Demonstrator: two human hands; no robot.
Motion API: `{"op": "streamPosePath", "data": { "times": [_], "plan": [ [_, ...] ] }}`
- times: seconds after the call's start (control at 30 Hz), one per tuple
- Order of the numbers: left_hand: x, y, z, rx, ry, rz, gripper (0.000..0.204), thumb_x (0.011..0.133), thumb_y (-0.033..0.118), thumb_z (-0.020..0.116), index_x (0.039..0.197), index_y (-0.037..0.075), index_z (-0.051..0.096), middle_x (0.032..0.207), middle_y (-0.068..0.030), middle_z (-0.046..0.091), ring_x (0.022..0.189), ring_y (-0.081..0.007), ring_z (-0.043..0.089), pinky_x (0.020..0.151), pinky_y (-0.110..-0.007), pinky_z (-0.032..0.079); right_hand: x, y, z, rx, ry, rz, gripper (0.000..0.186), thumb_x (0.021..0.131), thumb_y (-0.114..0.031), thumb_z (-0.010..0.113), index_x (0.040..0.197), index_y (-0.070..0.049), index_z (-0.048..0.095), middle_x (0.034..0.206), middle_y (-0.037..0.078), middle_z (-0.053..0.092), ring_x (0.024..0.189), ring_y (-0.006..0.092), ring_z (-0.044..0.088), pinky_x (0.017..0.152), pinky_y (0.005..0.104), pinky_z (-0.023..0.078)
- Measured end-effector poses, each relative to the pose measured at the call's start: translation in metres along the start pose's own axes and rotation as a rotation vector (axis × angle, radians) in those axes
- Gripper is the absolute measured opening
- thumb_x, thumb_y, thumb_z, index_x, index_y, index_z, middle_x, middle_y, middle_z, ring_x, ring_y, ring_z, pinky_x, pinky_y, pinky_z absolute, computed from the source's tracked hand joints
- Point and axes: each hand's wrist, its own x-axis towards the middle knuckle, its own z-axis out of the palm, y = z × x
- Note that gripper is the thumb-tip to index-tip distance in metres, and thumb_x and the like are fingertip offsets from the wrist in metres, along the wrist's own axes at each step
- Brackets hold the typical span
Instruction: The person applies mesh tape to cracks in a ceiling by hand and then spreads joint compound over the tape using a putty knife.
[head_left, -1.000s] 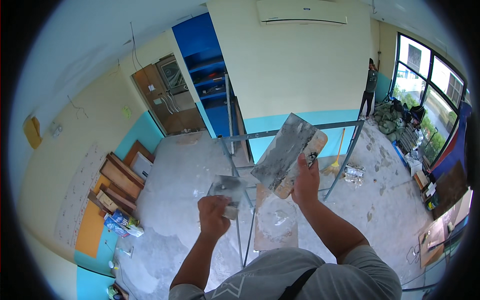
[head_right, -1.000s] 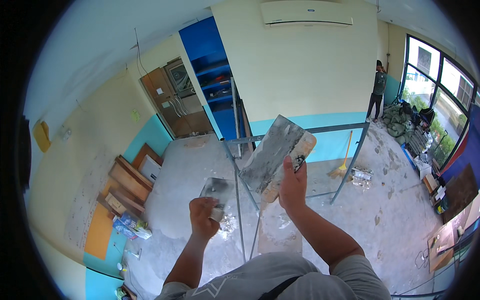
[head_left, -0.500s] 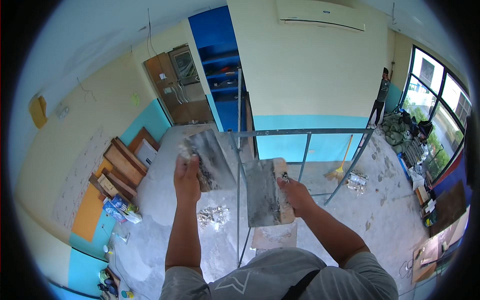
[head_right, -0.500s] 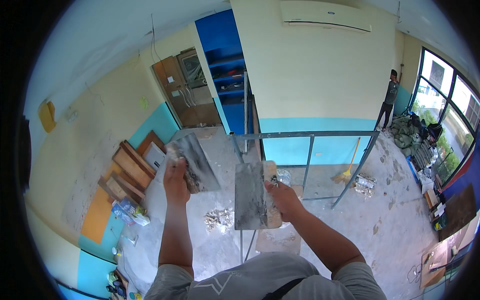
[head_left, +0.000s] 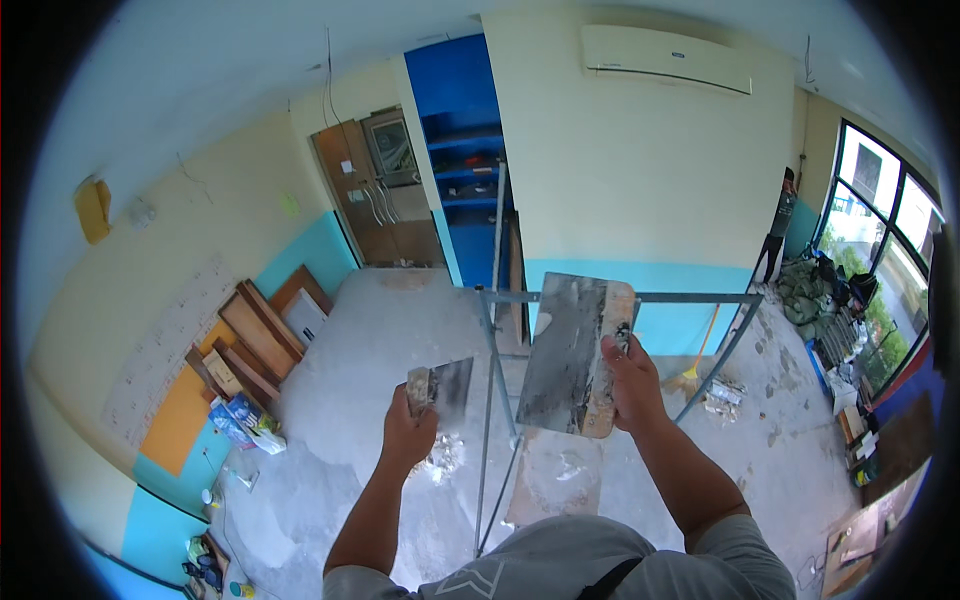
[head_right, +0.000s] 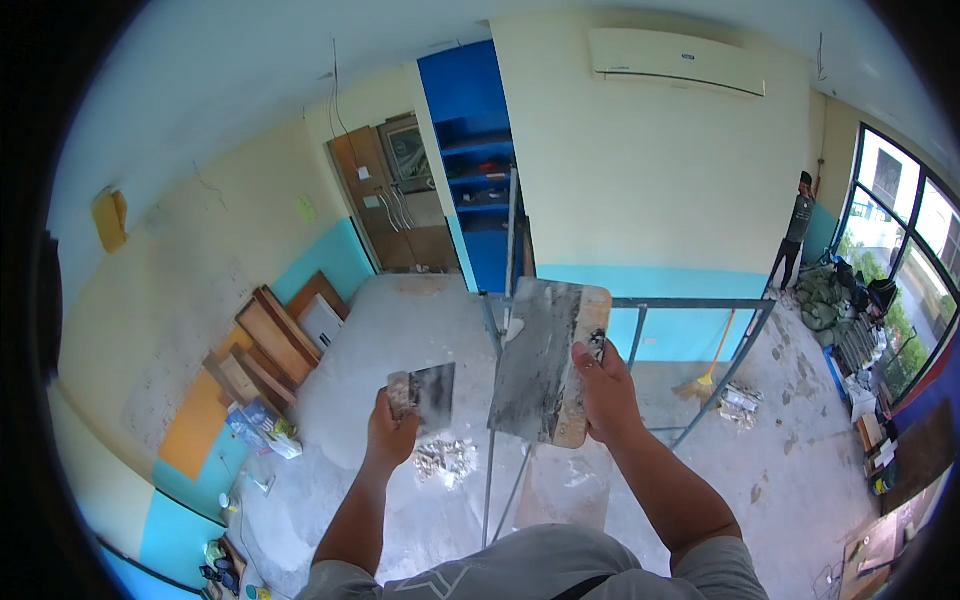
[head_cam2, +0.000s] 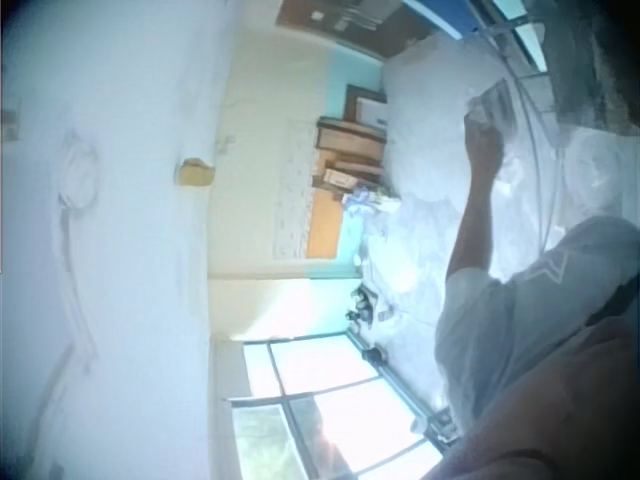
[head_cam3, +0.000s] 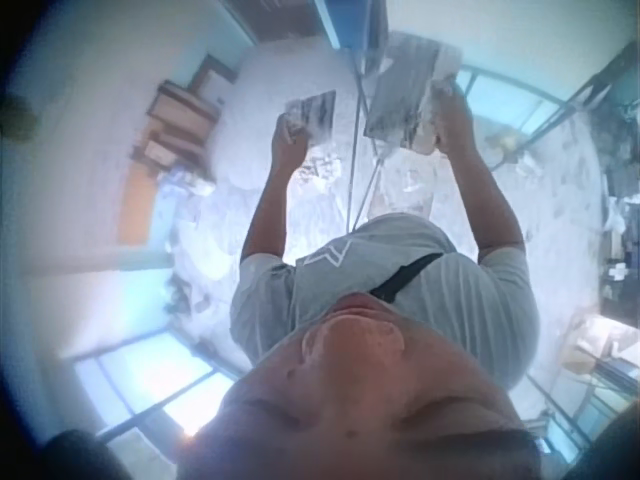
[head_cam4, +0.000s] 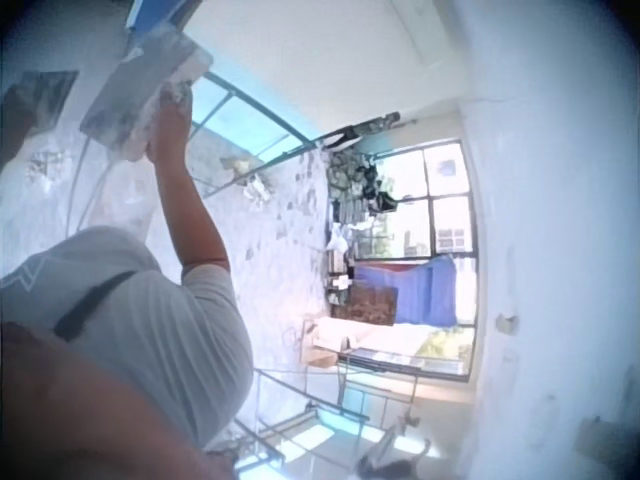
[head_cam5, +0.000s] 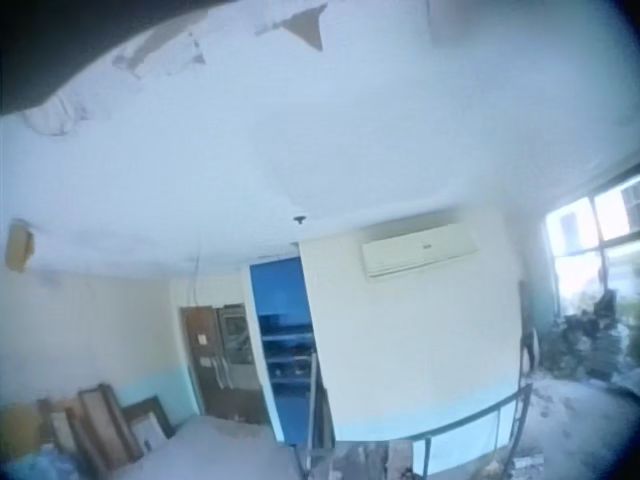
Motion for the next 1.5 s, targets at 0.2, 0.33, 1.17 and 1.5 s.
{"op": "streamPosePath", "data": {
  "times": [0.2,0.33,1.17,1.5],
  "plan": [
    [0.001,0.074,-0.034,0.398,0.451,1.171,0.038,0.06,-0.001,0.068,0.097,0.008,0.065,0.098,-0.0084,0.063,0.087,-0.0276,0.058,0.076,-0.038,0.046,-0.002,0.022,0.05,-0.238,0.004,-0.418,0.039,0.099,-0.024,0.053,0.128,0.0,0.044,0.112,0.01,0.06,0.1,0.0197,0.058,0.087,0.0344,0.047],
    [0.026,0.088,-0.038,0.447,0.555,1.194,0.049,0.052,0.0,0.069,0.1,0.01,0.067,0.101,-0.0052,0.062,0.091,-0.0255,0.056,0.08,-0.038,0.042,-0.025,-0.002,0.087,-0.89,-0.068,-0.456,0.046,0.095,-0.029,0.056,0.126,0.002,0.044,0.099,0.019,0.065,0.091,0.0353,0.064,0.079,0.0418,0.049],
    [0.235,0.432,-0.378,-1.478,0.52,0.992,0.043,0.101,0.024,0.044,0.136,-0.001,0.039,0.136,-0.0132,0.049,0.122,-0.0305,0.05,0.097,-0.051,0.045,0.042,-0.096,-0.218,-1.061,0.546,-0.608,0.036,0.093,-0.017,0.055,0.124,0.002,0.049,0.11,0.018,0.06,0.098,0.0271,0.058,0.087,0.0379,0.045],
    [0.273,0.475,-0.41,-1.442,0.284,0.943,0.04,0.105,0.031,0.03,0.133,0.004,0.039,0.135,-0.0149,0.048,0.122,-0.0343,0.05,0.102,-0.053,0.044,-0.072,-0.116,-0.441,-1.094,1.053,-0.672,0.041,0.094,-0.016,0.052,0.128,0.005,0.047,0.111,0.016,0.059,0.1,0.0261,0.058,0.088,0.0365,0.046]
  ]
}}
